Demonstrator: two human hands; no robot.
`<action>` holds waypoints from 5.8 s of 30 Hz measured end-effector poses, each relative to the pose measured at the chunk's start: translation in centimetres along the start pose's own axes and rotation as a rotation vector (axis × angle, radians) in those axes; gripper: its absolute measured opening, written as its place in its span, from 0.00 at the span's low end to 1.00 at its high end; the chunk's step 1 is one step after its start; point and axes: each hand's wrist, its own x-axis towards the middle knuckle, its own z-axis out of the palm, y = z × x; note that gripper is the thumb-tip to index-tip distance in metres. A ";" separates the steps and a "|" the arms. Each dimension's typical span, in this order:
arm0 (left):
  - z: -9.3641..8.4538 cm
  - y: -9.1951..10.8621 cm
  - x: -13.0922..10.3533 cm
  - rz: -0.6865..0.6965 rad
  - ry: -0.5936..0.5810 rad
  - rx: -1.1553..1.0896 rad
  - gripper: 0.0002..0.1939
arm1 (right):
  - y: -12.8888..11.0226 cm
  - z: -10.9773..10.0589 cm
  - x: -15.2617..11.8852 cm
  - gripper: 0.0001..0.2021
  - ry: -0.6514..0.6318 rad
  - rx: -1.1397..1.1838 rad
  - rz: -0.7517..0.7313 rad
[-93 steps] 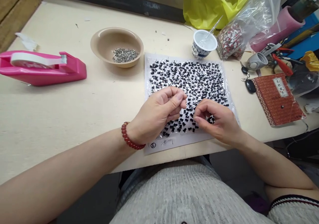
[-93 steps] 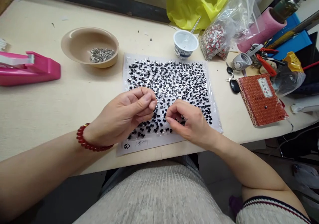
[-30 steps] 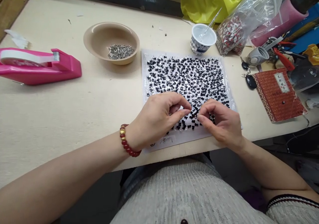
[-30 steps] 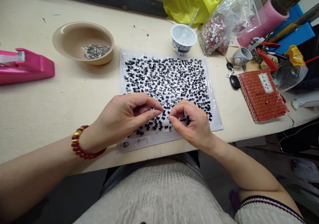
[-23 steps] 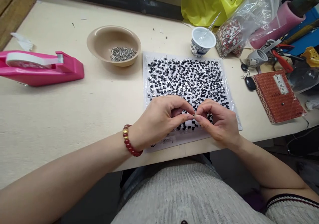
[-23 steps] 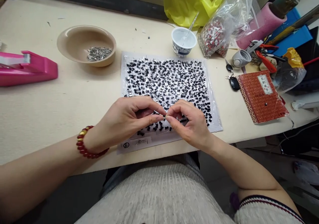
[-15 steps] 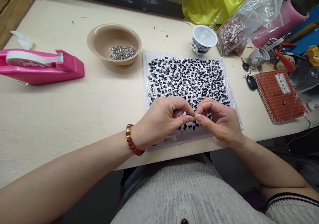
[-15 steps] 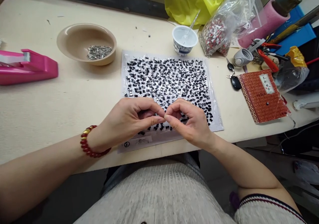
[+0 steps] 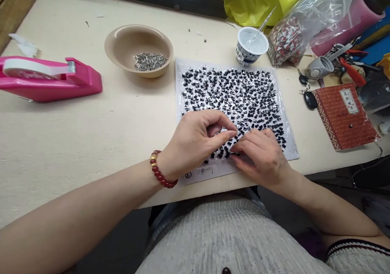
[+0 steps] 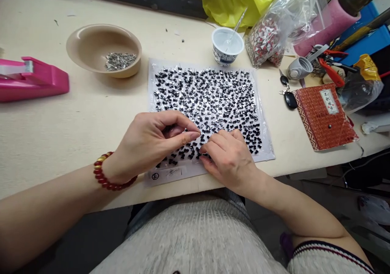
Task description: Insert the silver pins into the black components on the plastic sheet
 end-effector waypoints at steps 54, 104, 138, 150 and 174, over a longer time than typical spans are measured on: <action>0.0 0.0 0.0 0.047 -0.015 0.041 0.02 | 0.7 -0.6 1.1 0.05 -0.134 0.017 0.082; -5.0 2.5 2.3 -0.334 0.250 -0.634 0.14 | 2.1 -0.5 1.6 0.06 -0.051 0.177 -0.003; -5.6 -1.5 0.3 -0.445 0.105 -0.815 0.09 | 1.8 -0.7 5.0 0.05 0.088 0.080 0.160; -5.9 -1.7 -1.2 -0.423 0.030 -0.823 0.10 | 2.2 0.5 5.6 0.06 0.040 -0.128 0.030; -5.3 -1.5 -1.9 -0.436 -0.111 -0.674 0.17 | 2.3 0.7 5.7 0.08 0.016 -0.125 0.037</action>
